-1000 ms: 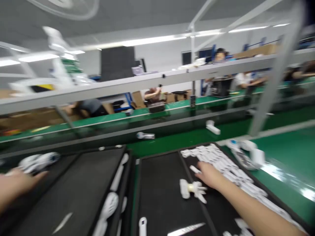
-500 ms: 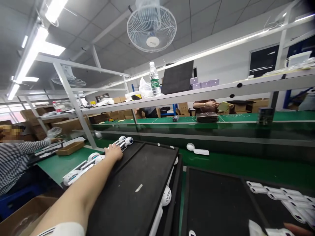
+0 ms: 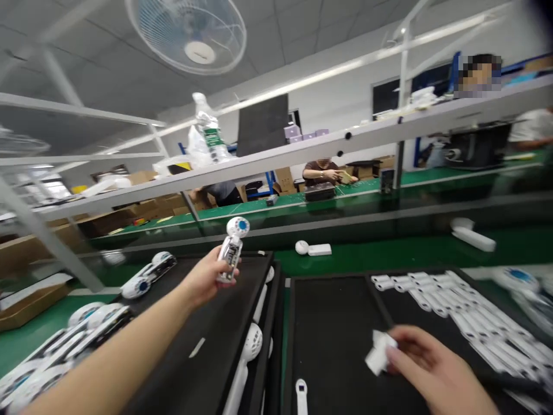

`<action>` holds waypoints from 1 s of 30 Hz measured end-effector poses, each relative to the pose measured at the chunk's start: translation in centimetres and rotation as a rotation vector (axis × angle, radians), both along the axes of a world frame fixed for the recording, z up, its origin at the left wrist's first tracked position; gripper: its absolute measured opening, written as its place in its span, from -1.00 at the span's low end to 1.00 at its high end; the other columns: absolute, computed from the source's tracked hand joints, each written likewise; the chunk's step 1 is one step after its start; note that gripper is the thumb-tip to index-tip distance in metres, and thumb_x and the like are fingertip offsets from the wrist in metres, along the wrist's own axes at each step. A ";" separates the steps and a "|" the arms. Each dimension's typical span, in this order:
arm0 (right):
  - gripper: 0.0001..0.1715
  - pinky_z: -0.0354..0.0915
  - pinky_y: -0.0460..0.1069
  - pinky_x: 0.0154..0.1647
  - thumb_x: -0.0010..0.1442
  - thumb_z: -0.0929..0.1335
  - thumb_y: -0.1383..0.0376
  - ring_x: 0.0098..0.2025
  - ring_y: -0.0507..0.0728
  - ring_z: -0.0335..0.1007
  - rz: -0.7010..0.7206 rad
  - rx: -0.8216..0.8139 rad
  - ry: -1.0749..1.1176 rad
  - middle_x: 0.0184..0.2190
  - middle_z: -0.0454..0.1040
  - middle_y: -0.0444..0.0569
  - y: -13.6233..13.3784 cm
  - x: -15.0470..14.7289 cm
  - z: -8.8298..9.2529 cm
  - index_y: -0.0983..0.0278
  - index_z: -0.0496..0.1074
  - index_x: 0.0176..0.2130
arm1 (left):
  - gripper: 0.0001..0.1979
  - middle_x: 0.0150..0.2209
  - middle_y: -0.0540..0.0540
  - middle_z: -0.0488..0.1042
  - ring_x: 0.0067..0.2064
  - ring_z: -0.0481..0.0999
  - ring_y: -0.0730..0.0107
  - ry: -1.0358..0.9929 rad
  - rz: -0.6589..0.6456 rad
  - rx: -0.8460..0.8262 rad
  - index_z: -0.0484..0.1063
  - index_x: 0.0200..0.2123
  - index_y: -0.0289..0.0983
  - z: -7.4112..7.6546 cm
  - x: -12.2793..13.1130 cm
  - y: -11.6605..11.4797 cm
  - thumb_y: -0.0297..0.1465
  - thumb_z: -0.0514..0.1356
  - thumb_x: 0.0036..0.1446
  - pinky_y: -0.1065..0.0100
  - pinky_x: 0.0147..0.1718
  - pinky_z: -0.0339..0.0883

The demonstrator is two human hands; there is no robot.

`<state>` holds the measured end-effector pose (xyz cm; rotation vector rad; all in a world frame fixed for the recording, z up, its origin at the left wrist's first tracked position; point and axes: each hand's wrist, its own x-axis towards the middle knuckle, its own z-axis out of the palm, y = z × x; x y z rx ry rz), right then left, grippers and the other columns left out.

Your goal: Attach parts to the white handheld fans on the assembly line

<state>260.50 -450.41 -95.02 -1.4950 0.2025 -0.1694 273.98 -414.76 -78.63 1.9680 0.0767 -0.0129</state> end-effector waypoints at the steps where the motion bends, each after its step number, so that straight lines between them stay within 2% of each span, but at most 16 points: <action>1: -0.58 0.52 0.01 -0.31 -0.11 0.53 0.05 -0.34 0.25 0.57 -0.016 0.062 -0.020 -0.39 0.60 0.08 1.2 0.0 1.8 0.27 0.51 -0.32 | -0.37 -0.16 -0.03 0.43 -0.35 0.47 0.43 0.001 -0.089 -0.021 0.20 0.14 -0.17 -0.7 -1.0 -2.8 -0.51 0.24 -0.04 0.41 -0.46 0.39; 4: -0.64 0.48 0.01 -0.28 -0.13 0.54 0.15 -0.34 0.19 0.53 -0.018 0.235 -0.100 -0.43 0.56 0.00 4.3 0.7 5.6 0.28 0.49 -0.34 | -0.17 -0.20 0.00 0.43 -0.37 0.43 0.42 0.005 -0.318 -0.039 0.17 0.19 -0.15 -2.7 -4.4 -10.6 -0.42 0.40 -0.19 0.43 -0.50 0.35; 6: -0.67 0.47 0.00 -0.33 -0.14 0.53 0.20 -0.38 0.15 0.51 -0.020 0.367 -0.116 -0.45 0.54 -0.05 5.0 1.7 6.5 0.28 0.48 -0.35 | -0.11 -0.14 -0.05 0.46 -0.28 0.48 0.34 0.025 -0.405 0.004 0.16 0.20 -0.16 -3.6 -6.4 -14.5 -0.41 0.43 -0.24 0.39 -0.39 0.40; 8: -0.68 0.48 0.01 -0.32 -0.14 0.53 0.24 -0.38 0.14 0.50 -0.045 0.469 -0.113 -0.45 0.53 -0.08 4.8 2.4 6.4 0.28 0.46 -0.35 | -0.12 -0.07 -0.08 0.48 -0.19 0.51 0.25 0.061 -0.425 0.068 0.16 0.22 -0.15 -4.1 -7.7 -17.2 -0.44 0.39 -0.22 0.35 -0.29 0.43; 11: -0.69 0.48 0.01 -0.28 -0.15 0.53 0.30 -0.34 0.14 0.52 -0.082 0.497 -0.073 -0.44 0.54 -0.08 3.9 2.4 5.8 0.29 0.47 -0.35 | -0.15 -0.02 -0.11 0.49 -0.10 0.53 0.14 0.082 -0.399 0.152 0.14 0.26 -0.13 -4.8 -8.7 -19.3 -0.47 0.31 -0.15 0.26 -0.20 0.43; 16: -0.69 0.48 0.03 -0.25 -0.07 0.54 0.24 -0.30 0.17 0.54 -0.062 0.415 -0.053 -0.37 0.58 -0.02 3.3 2.2 4.6 0.31 0.55 -0.28 | -0.16 0.14 -0.11 0.41 0.17 0.40 0.10 -0.009 -0.434 0.132 0.17 0.26 -0.03 -7.3 -8.3 -19.2 -0.49 0.34 -0.11 0.24 0.09 0.28; 18: -0.67 0.48 0.06 -0.15 0.04 0.51 0.20 -0.20 0.19 0.54 -0.030 0.219 -0.142 -0.20 0.58 0.05 2.3 2.4 3.9 0.29 0.57 -0.19 | -0.20 0.07 -0.11 0.44 0.11 0.43 0.14 0.015 -0.452 0.029 0.22 0.23 -0.04 -8.1 -7.7 -18.9 -0.51 0.33 -0.11 0.27 0.05 0.31; 19: -0.63 0.45 0.08 -0.06 0.08 0.49 0.20 -0.11 0.21 0.52 -0.004 0.030 -0.195 -0.10 0.56 0.07 1.3 2.5 3.4 0.28 0.56 -0.10 | -0.23 0.00 -0.11 0.46 0.02 0.47 0.17 0.058 -0.455 -0.047 0.24 0.21 -0.06 -8.3 -7.3 -18.8 -0.51 0.32 -0.11 0.27 -0.04 0.37; 21: -0.42 0.34 0.17 0.13 0.10 0.50 0.21 0.07 0.28 0.41 0.080 -0.480 -0.236 0.06 0.47 0.12 -1.4 2.4 2.0 0.27 0.47 0.10 | -0.31 -0.17 -0.08 0.46 -0.23 0.48 0.26 0.189 -0.444 -0.219 0.28 0.12 -0.11 -8.4 -6.6 -18.6 -0.51 0.30 -0.15 0.30 -0.32 0.40; 22: -0.28 0.27 0.23 0.18 0.05 0.53 0.22 0.13 0.34 0.34 0.129 -0.739 -0.196 0.08 0.45 0.16 -3.1 2.2 1.2 0.29 0.40 0.17 | -0.36 -0.23 -0.05 0.44 -0.32 0.44 0.31 0.254 -0.429 -0.306 0.30 0.06 -0.12 -8.4 -6.2 -18.5 -0.50 0.29 -0.16 0.33 -0.42 0.37; 23: -0.19 0.24 0.30 0.17 0.00 0.56 0.22 0.14 0.41 0.31 0.184 -0.963 -0.122 0.08 0.45 0.20 -4.8 2.0 0.3 0.33 0.37 0.19 | -0.42 -0.25 -0.03 0.43 -0.37 0.41 0.35 0.304 -0.413 -0.388 0.32 0.01 -0.14 -8.3 -5.9 -18.4 -0.50 0.28 -0.17 0.35 -0.48 0.34; 24: -0.20 0.25 0.33 0.12 -0.03 0.57 0.23 0.10 0.45 0.34 0.239 -1.140 -0.046 0.03 0.47 0.22 -6.5 1.9 -0.6 0.36 0.39 0.16 | -0.47 -0.25 -0.02 0.41 -0.38 0.40 0.38 0.335 -0.398 -0.461 0.33 -0.04 -0.15 -8.1 -5.6 -18.3 -0.50 0.28 -0.16 0.36 -0.49 0.33; 25: -0.28 0.28 0.32 0.07 0.00 0.56 0.25 0.05 0.45 0.37 0.294 -1.260 0.017 -0.01 0.49 0.22 -7.9 1.7 -1.5 0.35 0.41 0.13 | -0.51 -0.24 -0.02 0.41 -0.38 0.39 0.40 0.351 -0.388 -0.523 0.34 -0.08 -0.16 -8.0 -5.4 -18.1 -0.50 0.28 -0.16 0.37 -0.48 0.33; 26: -0.45 0.32 0.26 0.00 0.09 0.51 0.27 -0.01 0.41 0.42 0.340 -1.321 0.069 -0.07 0.51 0.18 -9.0 1.6 -2.2 0.33 0.44 0.07 | -0.53 -0.24 -0.02 0.40 -0.37 0.39 0.41 0.355 -0.385 -0.573 0.34 -0.09 -0.16 -7.8 -5.2 -18.0 -0.50 0.28 -0.15 0.37 -0.48 0.33; 28: -0.79 0.35 0.14 -0.15 0.27 0.34 0.33 -0.14 0.32 0.48 0.397 -1.363 0.118 -0.19 0.54 0.12 -10.3 1.4 -2.9 0.30 0.48 -0.08 | -0.55 -0.23 -0.02 0.40 -0.37 0.40 0.43 0.344 -0.393 -0.641 0.34 -0.11 -0.17 -7.6 -5.1 -17.8 -0.51 0.29 -0.13 0.37 -0.48 0.34; 30: -0.70 0.33 0.09 -0.25 0.35 0.18 0.36 -0.24 0.27 0.49 0.373 -1.338 0.071 -0.28 0.54 0.11 -10.2 1.0 -2.4 0.29 0.48 -0.15 | -0.56 -0.22 -0.02 0.40 -0.37 0.40 0.43 0.326 -0.404 -0.673 0.34 -0.12 -0.18 -7.5 -5.0 -17.6 -0.51 0.30 -0.13 0.37 -0.48 0.34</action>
